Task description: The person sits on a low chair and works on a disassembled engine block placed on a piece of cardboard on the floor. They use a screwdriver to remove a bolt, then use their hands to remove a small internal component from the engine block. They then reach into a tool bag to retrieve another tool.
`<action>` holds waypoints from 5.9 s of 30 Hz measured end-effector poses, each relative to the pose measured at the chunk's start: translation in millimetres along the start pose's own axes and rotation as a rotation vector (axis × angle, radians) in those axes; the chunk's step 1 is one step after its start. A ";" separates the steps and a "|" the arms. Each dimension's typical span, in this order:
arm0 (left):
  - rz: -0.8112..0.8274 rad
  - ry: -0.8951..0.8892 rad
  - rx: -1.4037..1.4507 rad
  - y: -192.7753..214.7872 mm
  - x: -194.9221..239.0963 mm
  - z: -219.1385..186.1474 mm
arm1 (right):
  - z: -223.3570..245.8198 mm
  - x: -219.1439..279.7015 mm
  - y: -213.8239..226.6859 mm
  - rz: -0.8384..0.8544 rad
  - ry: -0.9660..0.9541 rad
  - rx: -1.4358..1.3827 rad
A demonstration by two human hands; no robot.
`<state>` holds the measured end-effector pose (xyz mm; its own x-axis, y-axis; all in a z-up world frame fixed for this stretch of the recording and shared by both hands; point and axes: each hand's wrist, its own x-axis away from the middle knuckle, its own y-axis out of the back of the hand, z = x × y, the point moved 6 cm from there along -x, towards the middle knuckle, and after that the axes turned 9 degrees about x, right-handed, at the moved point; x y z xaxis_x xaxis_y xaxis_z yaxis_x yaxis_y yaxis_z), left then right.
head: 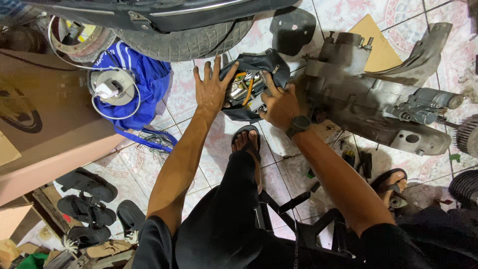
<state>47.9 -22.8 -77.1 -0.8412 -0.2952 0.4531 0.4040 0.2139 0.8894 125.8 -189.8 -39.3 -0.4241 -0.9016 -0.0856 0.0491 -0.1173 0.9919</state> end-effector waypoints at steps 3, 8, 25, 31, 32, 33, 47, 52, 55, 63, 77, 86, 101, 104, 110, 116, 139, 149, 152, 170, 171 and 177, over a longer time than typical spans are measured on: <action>0.011 0.012 0.004 2.5 1.3 -0.4 | -0.2 2.6 -5.5 0.001 0.011 -0.028; 0.021 -0.023 0.063 28.9 11.0 -10.3 | -0.9 -0.9 8.5 -0.001 -0.032 -0.089; -0.686 -0.092 -0.206 11.9 15.5 -20.6 | -9.1 -6.3 8.0 0.117 -0.169 -0.214; -0.492 -0.022 -0.245 5.6 8.1 -18.0 | -7.4 -8.3 13.2 0.128 -0.151 -0.183; -0.394 0.003 -0.245 -0.2 4.9 -16.8 | -6.9 -9.3 16.8 0.092 -0.133 -0.152; -0.394 0.002 -0.245 -0.8 4.2 -16.8 | -6.9 -9.8 18.5 0.093 -0.134 -0.151; -0.255 0.060 -0.200 -9.5 -7.6 -9.8 | -5.0 -11.9 25.5 0.094 -0.088 -0.125; -0.244 0.057 -0.093 8.8 0.5 -5.0 | -9.6 -5.4 6.3 0.023 -0.107 -0.109; -0.276 0.014 0.014 23.3 12.1 -7.8 | -6.4 -5.8 8.3 0.086 -0.262 -0.139; -0.526 -0.283 0.119 67.6 31.7 -27.1 | -12.9 1.0 -1.7 0.181 -0.358 -0.316; -0.671 -0.529 0.295 73.6 47.9 -38.6 | 25.2 -38.9 -35.8 0.136 -0.308 -0.593; -0.369 -0.240 0.129 20.4 0.6 -2.8 | 7.2 -32.0 -87.2 0.228 -0.787 -0.898; -0.228 -0.405 0.680 172.9 39.6 -74.9 | -6.9 10.0 177.0 0.306 -0.798 -1.172; -0.049 -0.495 0.602 227.8 46.4 -128.6 | -53.9 42.8 157.5 0.094 -0.475 -1.476; -0.136 -0.766 0.300 294.1 53.3 -242.4 | -142.1 132.8 311.1 0.071 -0.604 -0.946; -0.209 -0.823 0.439 314.9 57.7 -333.2 | -237.0 188.5 375.9 0.268 -0.797 -0.403; 0.004 -0.391 0.491 178.9 -24.3 -358.7 | -303.6 187.8 157.9 0.194 -0.494 0.081; 0.050 -0.449 0.589 205.6 -4.9 -374.6 | -299.8 195.7 162.9 -0.124 -0.413 0.155; 0.049 -0.444 0.562 182.8 -24.3 -373.2 | -305.6 191.9 145.6 -0.067 -0.526 0.024; 0.068 -0.400 0.583 179.6 -18.6 -345.1 | -297.3 177.6 241.6 0.245 -0.767 -0.300; 0.069 -0.394 0.588 177.1 -18.7 -343.3 | -288.6 175.6 254.7 0.250 -0.762 -0.300; 0.067 -0.449 0.731 187.2 -8.9 -342.4 | -276.0 178.2 217.5 0.245 -0.649 -0.388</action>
<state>254.0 -298.9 106.1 -0.9485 0.1029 0.2997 0.2551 0.8091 0.5295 310.5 -490.8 135.3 -0.7972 -0.5114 0.3209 0.4698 -0.1916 0.8618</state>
